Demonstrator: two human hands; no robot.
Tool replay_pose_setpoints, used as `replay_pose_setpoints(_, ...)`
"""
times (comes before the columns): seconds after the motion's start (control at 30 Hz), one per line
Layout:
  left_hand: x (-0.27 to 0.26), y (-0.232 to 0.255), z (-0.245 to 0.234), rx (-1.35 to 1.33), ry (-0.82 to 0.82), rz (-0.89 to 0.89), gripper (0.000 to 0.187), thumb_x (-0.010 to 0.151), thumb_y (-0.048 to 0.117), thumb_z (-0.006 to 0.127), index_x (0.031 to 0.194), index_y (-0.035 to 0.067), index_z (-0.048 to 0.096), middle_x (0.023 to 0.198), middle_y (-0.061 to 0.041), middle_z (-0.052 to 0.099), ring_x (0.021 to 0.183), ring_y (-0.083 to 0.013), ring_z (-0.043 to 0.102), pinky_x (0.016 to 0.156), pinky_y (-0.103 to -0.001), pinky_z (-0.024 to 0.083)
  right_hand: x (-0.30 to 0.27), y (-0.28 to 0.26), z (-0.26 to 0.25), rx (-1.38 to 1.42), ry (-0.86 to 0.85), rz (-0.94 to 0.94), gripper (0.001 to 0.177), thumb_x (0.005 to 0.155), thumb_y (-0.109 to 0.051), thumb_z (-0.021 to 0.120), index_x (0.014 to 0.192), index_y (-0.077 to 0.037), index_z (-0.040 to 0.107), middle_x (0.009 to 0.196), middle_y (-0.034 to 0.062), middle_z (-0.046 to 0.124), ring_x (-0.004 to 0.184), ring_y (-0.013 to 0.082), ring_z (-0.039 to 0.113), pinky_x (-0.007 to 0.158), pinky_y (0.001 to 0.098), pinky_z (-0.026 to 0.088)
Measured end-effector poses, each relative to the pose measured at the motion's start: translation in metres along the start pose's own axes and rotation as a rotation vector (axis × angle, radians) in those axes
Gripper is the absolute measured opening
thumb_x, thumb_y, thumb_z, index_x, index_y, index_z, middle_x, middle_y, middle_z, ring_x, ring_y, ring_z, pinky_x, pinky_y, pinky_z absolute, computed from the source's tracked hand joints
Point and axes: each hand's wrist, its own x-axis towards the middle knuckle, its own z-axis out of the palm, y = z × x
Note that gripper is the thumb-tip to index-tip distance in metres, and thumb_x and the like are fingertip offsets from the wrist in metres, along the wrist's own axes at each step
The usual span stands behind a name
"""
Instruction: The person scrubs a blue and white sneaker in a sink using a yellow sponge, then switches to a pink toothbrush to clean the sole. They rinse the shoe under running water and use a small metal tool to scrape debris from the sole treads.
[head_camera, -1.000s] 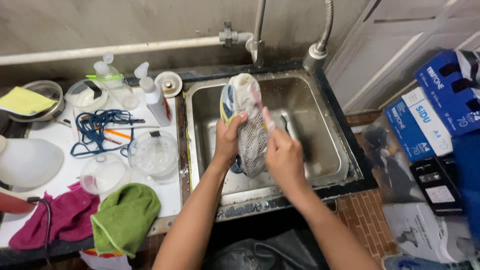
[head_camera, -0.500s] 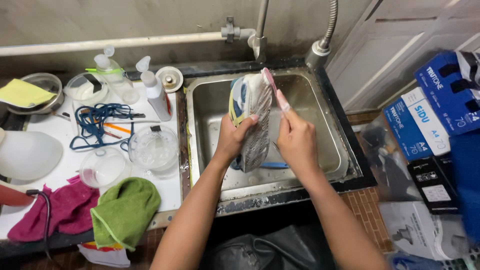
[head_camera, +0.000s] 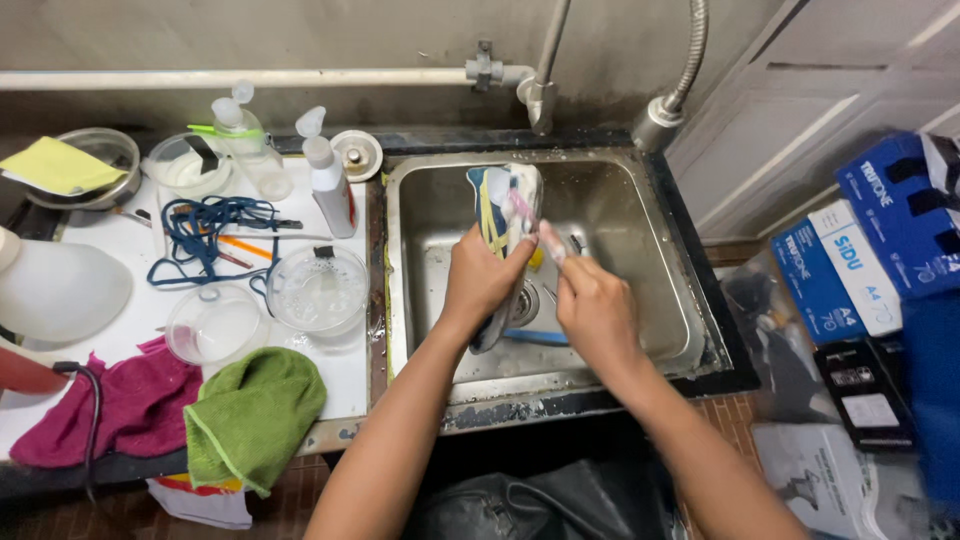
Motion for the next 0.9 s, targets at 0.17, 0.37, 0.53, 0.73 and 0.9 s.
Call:
replay_pose_setpoints(0.17,-0.007,0.023,-0.006,0.075,0.019,-0.001,0.033,0.06,0.029,0.065,0.076,0.002,0.056,0.067,-0.017,0.062,0.073,-0.0323,0.062,0.061,-0.039,0.047,0.01,-0.049,-0.031,-0.048,-0.005,0.046,0.024,0.077,-0.009,0.046,0.096,-0.011,0.061,0.076,0.0125,0.061,0.066,0.0321,0.06,0.054,0.0424,0.048)
replay_pose_setpoints(0.37,-0.006,-0.004,0.004,0.191,0.006,-0.01,0.035,0.059,0.035,0.066,0.076,0.005,0.055,0.066,-0.015,0.062,0.072,-0.0319,0.062,0.059,-0.041,0.048,0.027,-0.056,-0.031,0.034,0.016,0.089,0.028,0.076,0.0,0.044,0.1,0.001,0.059,0.08,0.0244,0.06,0.071,0.0422,0.058,0.056,0.0502,0.045)
replay_pose_setpoints(0.53,-0.003,0.021,-0.011,0.061,0.079,-0.011,0.029,0.06,0.027,0.064,0.075,0.004,0.056,0.068,-0.016,0.063,0.075,-0.0326,0.062,0.06,-0.04,0.048,0.019,-0.047,-0.018,-0.026,-0.045,0.118,0.027,0.077,-0.014,0.046,0.098,-0.02,0.062,0.078,0.0055,0.063,0.068,0.0285,0.062,0.056,0.037,0.049)
replay_pose_setpoints(0.73,0.007,0.001,-0.001,-0.097,0.07,0.078,0.035,0.054,0.029,0.072,0.074,0.006,0.056,0.068,-0.015,0.062,0.072,-0.0287,0.063,0.06,-0.037,0.048,0.033,-0.049,-0.034,0.363,0.096,0.173,0.042,0.079,-0.002,0.041,0.119,-0.014,0.05,0.098,0.0198,0.059,0.087,0.0405,0.053,0.065,0.0472,0.045)
replay_pose_setpoints(0.9,0.009,-0.013,-0.003,-0.606,-0.055,-0.111,0.019,0.069,0.025,0.066,0.078,0.009,0.059,0.068,0.001,0.061,0.065,-0.0085,0.056,0.065,-0.026,0.048,0.001,-0.027,-0.012,0.24,0.025,0.116,0.019,0.077,-0.011,0.05,0.087,-0.015,0.066,0.076,0.0075,0.065,0.073,0.0263,0.062,0.059,0.0339,0.049)
